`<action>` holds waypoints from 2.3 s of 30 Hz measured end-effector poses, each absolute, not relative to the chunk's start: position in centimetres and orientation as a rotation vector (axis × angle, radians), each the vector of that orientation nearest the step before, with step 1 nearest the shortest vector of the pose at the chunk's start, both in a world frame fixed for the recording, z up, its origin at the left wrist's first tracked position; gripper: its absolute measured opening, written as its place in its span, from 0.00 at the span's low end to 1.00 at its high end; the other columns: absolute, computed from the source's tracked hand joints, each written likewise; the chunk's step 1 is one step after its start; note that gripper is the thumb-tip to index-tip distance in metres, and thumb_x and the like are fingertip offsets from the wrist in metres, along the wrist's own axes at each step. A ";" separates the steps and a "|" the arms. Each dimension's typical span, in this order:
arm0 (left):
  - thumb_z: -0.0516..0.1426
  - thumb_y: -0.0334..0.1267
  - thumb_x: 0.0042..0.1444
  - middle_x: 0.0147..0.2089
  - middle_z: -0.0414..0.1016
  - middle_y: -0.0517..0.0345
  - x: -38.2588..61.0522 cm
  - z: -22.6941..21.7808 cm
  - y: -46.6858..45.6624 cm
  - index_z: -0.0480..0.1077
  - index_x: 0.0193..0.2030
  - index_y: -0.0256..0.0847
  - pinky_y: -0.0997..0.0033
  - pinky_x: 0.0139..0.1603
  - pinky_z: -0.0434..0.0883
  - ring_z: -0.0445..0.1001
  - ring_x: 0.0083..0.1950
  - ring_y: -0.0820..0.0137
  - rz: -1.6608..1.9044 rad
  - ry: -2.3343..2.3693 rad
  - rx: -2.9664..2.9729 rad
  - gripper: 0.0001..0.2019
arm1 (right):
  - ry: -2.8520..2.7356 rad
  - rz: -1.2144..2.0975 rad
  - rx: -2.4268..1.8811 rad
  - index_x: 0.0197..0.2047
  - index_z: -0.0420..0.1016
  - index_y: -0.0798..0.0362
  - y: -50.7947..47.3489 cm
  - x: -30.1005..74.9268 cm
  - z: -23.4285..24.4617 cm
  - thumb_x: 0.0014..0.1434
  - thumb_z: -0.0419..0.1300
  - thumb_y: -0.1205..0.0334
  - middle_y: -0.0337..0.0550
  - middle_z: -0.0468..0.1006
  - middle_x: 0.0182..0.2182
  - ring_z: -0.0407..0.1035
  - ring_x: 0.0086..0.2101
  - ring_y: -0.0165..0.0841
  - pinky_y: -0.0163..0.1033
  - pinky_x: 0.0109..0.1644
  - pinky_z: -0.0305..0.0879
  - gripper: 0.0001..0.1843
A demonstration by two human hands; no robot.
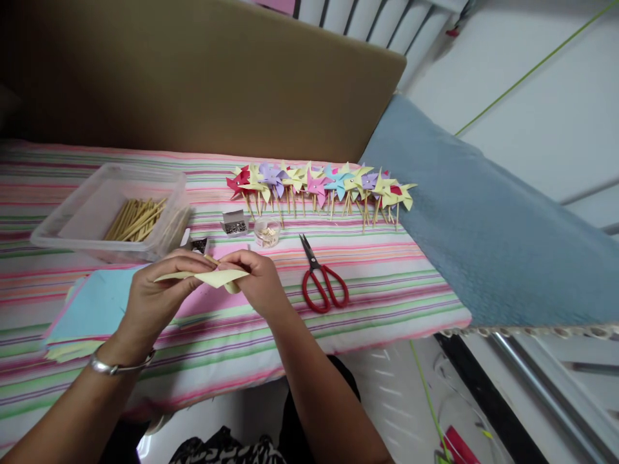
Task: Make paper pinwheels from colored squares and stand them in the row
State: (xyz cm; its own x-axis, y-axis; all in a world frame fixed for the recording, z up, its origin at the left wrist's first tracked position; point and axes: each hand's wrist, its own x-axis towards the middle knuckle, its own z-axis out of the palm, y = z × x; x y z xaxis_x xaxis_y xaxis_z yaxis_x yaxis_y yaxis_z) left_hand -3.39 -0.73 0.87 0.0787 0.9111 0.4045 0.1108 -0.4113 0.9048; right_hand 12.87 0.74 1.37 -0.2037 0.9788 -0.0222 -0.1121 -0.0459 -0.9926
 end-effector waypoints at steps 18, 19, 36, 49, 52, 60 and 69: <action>0.61 0.31 0.53 0.38 0.77 0.57 -3.5 0.7 -0.7 0.77 0.35 0.45 0.65 0.45 0.70 0.75 0.41 0.67 1.479 1.054 1.747 0.05 | -1.304 1.338 -1.043 0.27 0.77 0.51 0.5 12.8 1.1 0.44 0.59 0.70 0.35 0.73 0.21 0.67 0.24 0.29 0.33 0.26 0.61 0.07; 0.61 0.30 0.53 0.38 0.77 0.57 -3.5 0.6 -0.6 0.77 0.35 0.45 0.65 0.44 0.70 0.75 0.41 0.68 1.485 1.051 1.750 0.06 | -1.304 1.337 -1.039 0.27 0.77 0.51 0.5 12.8 1.1 0.44 0.59 0.69 0.35 0.73 0.21 0.67 0.24 0.29 0.32 0.26 0.61 0.07; 0.62 0.29 0.51 0.38 0.77 0.58 -3.5 0.1 -0.6 0.77 0.34 0.45 0.66 0.44 0.70 0.75 0.41 0.68 1.511 1.045 1.701 0.06 | -1.366 1.216 -1.044 0.29 0.79 0.51 0.6 12.9 0.5 0.45 0.63 0.69 0.37 0.74 0.25 0.67 0.27 0.29 0.33 0.28 0.63 0.06; 0.62 0.31 0.51 0.38 0.77 0.56 -3.6 0.1 -0.6 0.77 0.33 0.45 0.64 0.45 0.71 0.75 0.41 0.67 1.492 1.060 1.683 0.05 | -1.347 1.253 -1.065 0.28 0.78 0.52 0.5 12.9 1.0 0.46 0.61 0.70 0.36 0.73 0.22 0.66 0.24 0.28 0.32 0.26 0.61 0.06; 0.62 0.32 0.52 0.39 0.77 0.55 -3.6 0.1 -0.6 0.77 0.33 0.45 0.62 0.47 0.71 0.75 0.43 0.65 1.471 1.036 1.678 0.04 | -1.289 1.300 -1.070 0.28 0.77 0.53 0.5 12.8 1.2 0.47 0.63 0.65 0.35 0.73 0.21 0.64 0.22 0.26 0.31 0.25 0.60 0.02; 0.61 0.30 0.52 0.39 0.78 0.55 -3.7 -0.3 -0.6 0.76 0.34 0.44 0.63 0.46 0.70 0.75 0.43 0.66 1.449 1.023 1.703 0.05 | -1.110 1.399 -1.074 0.31 0.76 0.54 1.2 13.1 0.5 0.50 0.62 0.60 0.34 0.72 0.21 0.63 0.20 0.25 0.30 0.22 0.58 0.06; 0.61 0.32 0.53 0.36 0.78 0.55 -3.7 -0.3 -0.7 0.76 0.33 0.43 0.62 0.45 0.71 0.75 0.42 0.65 1.397 1.033 1.713 0.03 | -0.849 1.512 -1.020 0.38 0.76 0.55 1.8 13.4 -0.2 0.47 0.65 0.61 0.35 0.73 0.23 0.63 0.20 0.24 0.28 0.19 0.58 0.13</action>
State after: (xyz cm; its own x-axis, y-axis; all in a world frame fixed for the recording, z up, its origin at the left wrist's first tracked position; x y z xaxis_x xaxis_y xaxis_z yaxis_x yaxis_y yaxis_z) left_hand -3.74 -0.70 -0.35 0.1054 0.8940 0.4355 0.1546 -0.4473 0.8809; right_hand 13.40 1.82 -0.19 -0.0601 0.9850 -0.1619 -0.3743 -0.1726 -0.9111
